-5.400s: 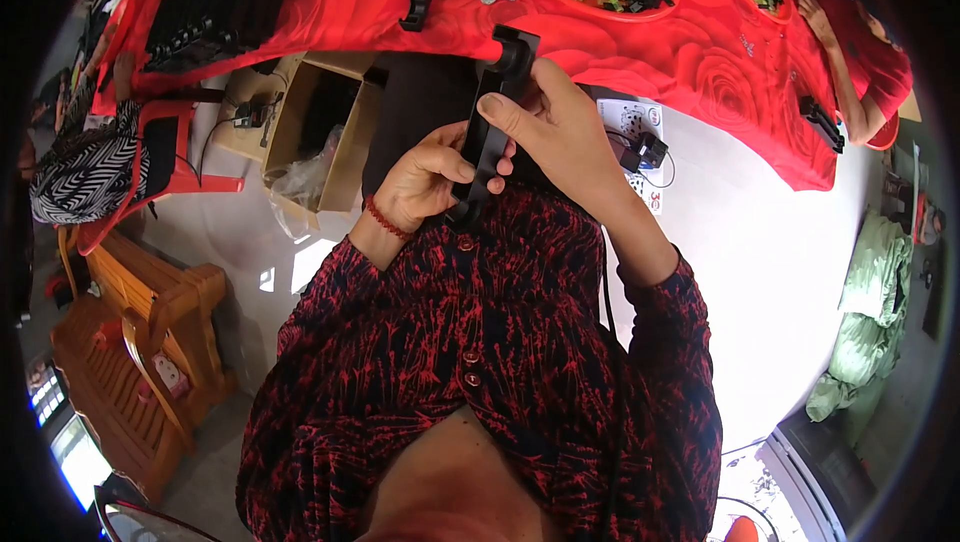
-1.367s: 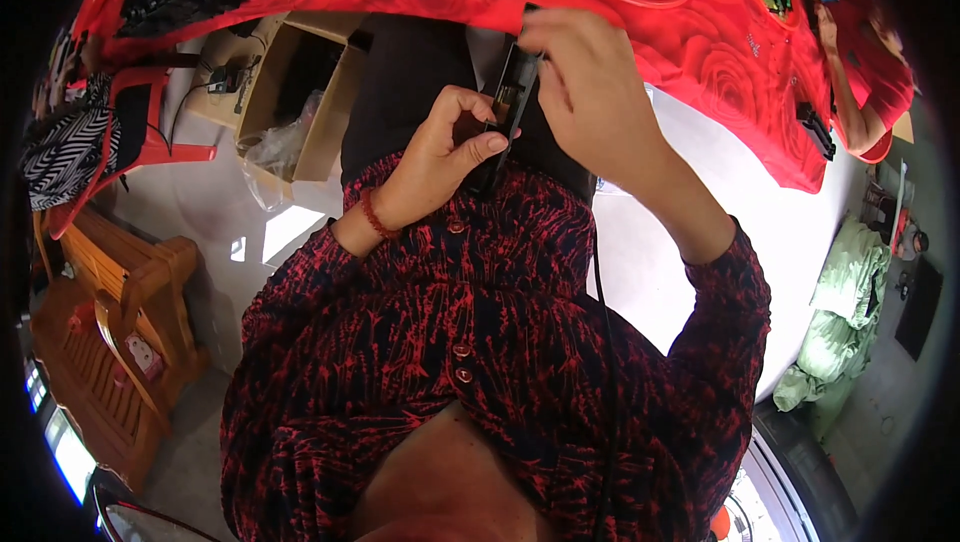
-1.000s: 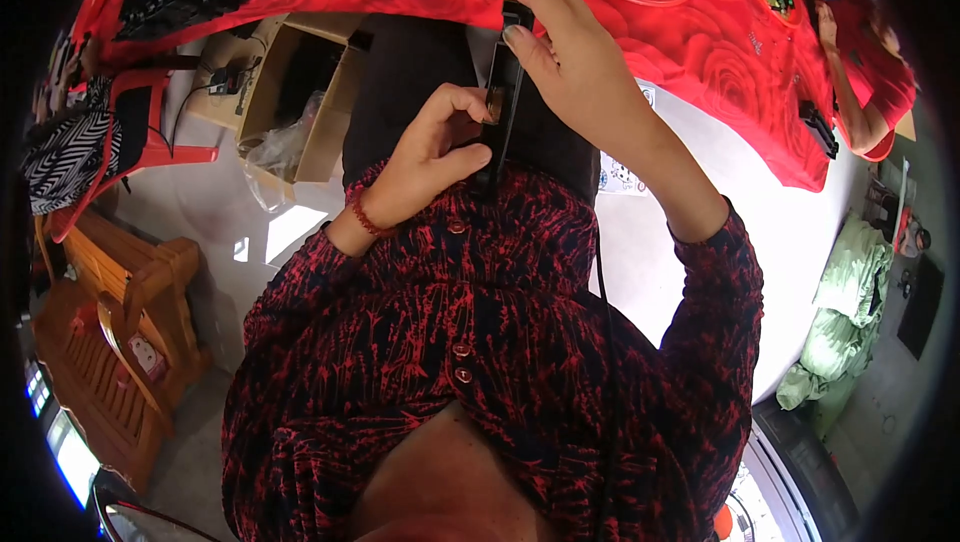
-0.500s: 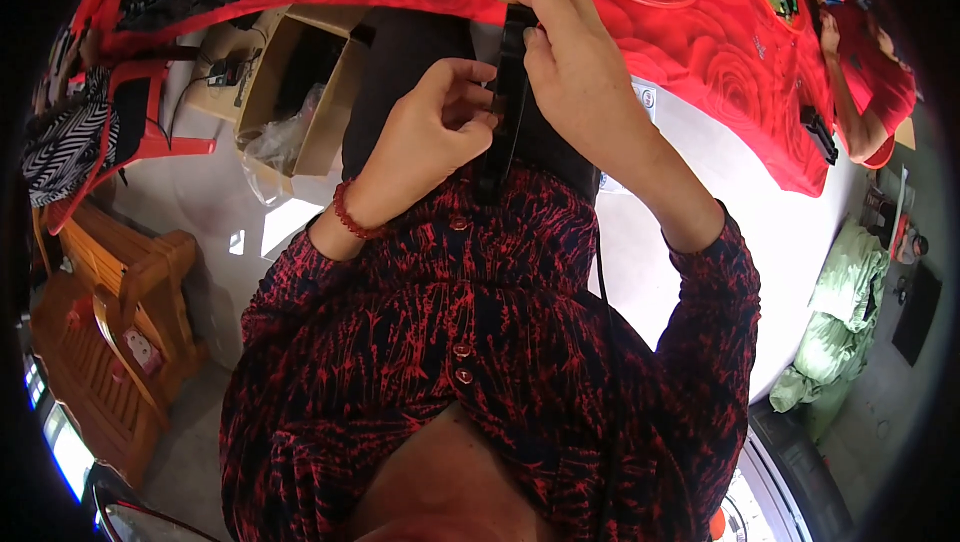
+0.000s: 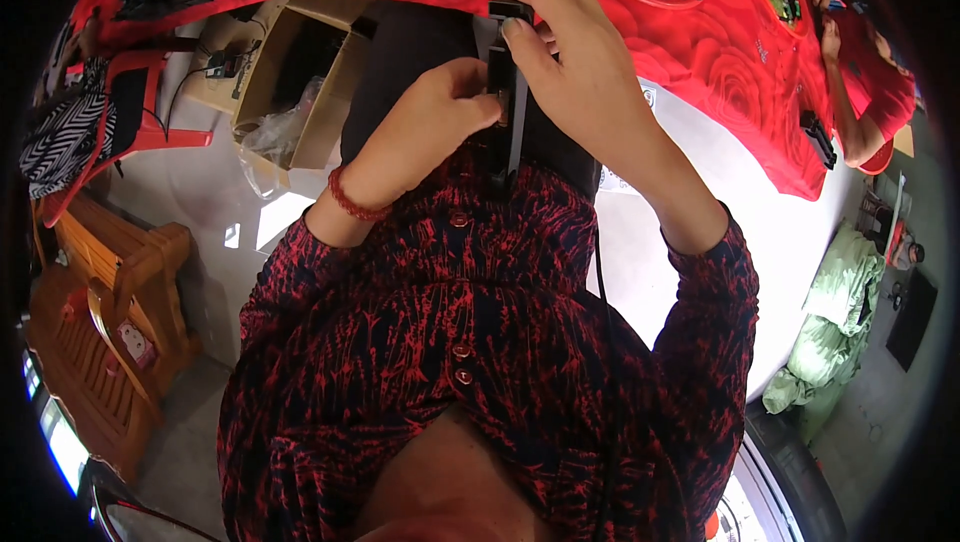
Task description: The person assembles black plastic parts by hand, holding and turning each piece while inserting and pressing smaller components into place.
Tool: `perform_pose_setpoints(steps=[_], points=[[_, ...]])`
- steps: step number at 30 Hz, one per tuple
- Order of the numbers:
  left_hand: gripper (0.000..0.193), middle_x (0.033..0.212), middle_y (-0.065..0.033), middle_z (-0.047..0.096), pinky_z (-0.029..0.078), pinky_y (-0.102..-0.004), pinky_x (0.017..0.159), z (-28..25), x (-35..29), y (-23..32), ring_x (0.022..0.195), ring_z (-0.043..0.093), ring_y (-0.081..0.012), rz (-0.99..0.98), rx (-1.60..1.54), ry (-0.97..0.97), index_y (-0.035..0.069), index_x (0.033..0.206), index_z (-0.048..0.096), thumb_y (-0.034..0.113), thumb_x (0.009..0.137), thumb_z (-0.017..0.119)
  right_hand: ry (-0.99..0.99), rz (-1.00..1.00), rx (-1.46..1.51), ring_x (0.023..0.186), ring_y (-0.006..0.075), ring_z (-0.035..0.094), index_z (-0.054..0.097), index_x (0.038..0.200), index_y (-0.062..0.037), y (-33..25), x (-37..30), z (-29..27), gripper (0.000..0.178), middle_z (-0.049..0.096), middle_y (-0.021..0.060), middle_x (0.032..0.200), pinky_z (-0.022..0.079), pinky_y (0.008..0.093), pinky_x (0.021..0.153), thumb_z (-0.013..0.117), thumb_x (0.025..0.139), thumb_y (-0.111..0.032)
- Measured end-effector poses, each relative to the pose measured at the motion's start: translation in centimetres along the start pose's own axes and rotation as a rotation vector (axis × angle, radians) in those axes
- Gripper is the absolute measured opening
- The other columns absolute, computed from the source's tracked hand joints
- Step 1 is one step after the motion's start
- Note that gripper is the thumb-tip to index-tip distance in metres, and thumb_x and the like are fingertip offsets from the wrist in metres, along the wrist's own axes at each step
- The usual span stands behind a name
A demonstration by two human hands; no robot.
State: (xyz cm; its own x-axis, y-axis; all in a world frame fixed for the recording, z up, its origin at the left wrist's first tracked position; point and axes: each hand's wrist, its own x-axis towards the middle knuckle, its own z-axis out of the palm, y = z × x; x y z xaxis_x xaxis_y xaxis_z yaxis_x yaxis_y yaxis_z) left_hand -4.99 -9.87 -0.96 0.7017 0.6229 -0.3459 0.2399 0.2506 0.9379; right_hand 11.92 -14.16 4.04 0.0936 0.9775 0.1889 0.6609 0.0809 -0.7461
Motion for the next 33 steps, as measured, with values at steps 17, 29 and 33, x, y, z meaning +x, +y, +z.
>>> perform_pose_setpoints(steps=[17, 29, 33], points=[[0.026, 0.1, -0.0124, 0.07, 0.05, -0.0282, 0.087, 1.4, 0.0, -0.9, 0.094, 0.067, -0.0181, -0.12, -0.559, -0.03, -0.005, 0.111, 0.064, 0.009, 0.094, 0.05, -0.079, 0.088, 0.164, 0.077, 0.0151, 0.06, 0.056, 0.133, -0.0086, 1.2, 0.0, 0.5, 0.039, 0.061, 0.0104, 0.093, 0.052, 0.0305, 0.073, 0.057, 0.094, -0.007], [0.022, 0.088, -0.0062, 0.07, 0.048, -0.0237, 0.075, 2.5, 0.2, -2.2, 0.079, 0.061, -0.0089, -0.057, -0.229, 0.073, -0.004, 0.101, 0.068, 0.01, 0.094, 0.053, 0.009, 0.055, 0.135, 0.086, 0.0196, 0.06, 0.056, 0.131, -0.0075, 0.9, -1.3, 0.6, 0.04, 0.06, 0.0132, 0.111, 0.053, 0.0317, 0.078, 0.058, 0.091, -0.003], [0.022, 0.075, -0.0017, 0.064, 0.044, -0.0254, 0.064, 2.4, 0.2, -2.1, 0.069, 0.055, -0.0067, 0.033, -0.008, 0.127, -0.004, 0.097, 0.068, 0.014, 0.093, 0.057, 0.039, 0.067, 0.127, 0.087, 0.0192, 0.059, 0.055, 0.131, -0.0071, 1.5, -1.8, 1.1, 0.042, 0.059, 0.0131, 0.113, 0.052, 0.0316, 0.08, 0.062, 0.089, -0.004]])
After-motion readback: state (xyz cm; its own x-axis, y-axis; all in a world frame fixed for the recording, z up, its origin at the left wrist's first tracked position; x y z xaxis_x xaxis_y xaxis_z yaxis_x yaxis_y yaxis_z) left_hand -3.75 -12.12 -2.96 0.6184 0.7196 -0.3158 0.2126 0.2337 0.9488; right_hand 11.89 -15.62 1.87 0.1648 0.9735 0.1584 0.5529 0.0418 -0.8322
